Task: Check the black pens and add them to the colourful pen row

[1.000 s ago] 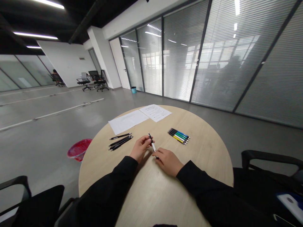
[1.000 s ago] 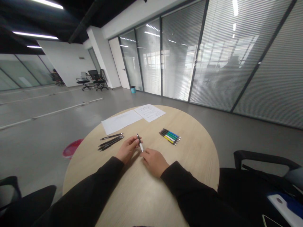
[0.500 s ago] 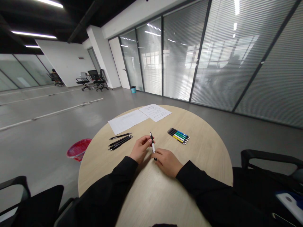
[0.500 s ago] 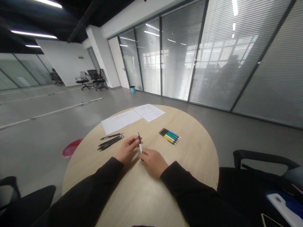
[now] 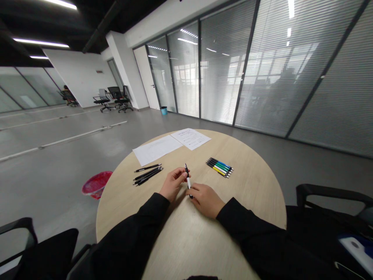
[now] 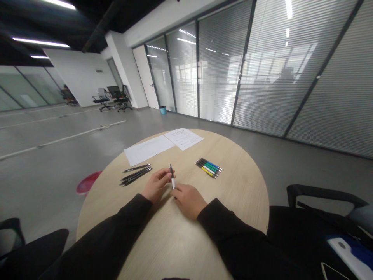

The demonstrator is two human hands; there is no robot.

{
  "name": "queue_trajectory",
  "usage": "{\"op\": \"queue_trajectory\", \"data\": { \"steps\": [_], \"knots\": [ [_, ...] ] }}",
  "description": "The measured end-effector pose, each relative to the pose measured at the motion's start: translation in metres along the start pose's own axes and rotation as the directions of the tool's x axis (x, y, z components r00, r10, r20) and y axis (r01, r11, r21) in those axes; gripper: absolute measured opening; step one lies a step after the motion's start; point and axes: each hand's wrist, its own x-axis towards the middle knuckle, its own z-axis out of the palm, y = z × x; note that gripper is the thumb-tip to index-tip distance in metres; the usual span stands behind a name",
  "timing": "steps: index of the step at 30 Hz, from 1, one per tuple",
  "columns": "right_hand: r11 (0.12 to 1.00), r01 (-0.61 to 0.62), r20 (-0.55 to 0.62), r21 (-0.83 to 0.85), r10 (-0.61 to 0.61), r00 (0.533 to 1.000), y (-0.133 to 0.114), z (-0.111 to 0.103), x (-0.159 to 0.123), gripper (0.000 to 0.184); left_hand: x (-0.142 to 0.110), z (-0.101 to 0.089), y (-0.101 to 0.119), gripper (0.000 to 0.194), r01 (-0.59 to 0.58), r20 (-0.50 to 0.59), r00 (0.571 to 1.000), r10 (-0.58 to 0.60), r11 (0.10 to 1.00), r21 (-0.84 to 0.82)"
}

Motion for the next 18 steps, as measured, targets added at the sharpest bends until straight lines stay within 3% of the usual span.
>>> {"op": "queue_trajectory", "data": {
  "steps": [18],
  "knots": [
    [1.0,0.014,0.003,0.005,-0.014,1.0,0.0003,0.0,-0.0007,0.012,-0.0006,-0.0007,-0.0037,0.03,0.015,0.012,1.0,-0.015,1.0,-0.002]
  ]
}}
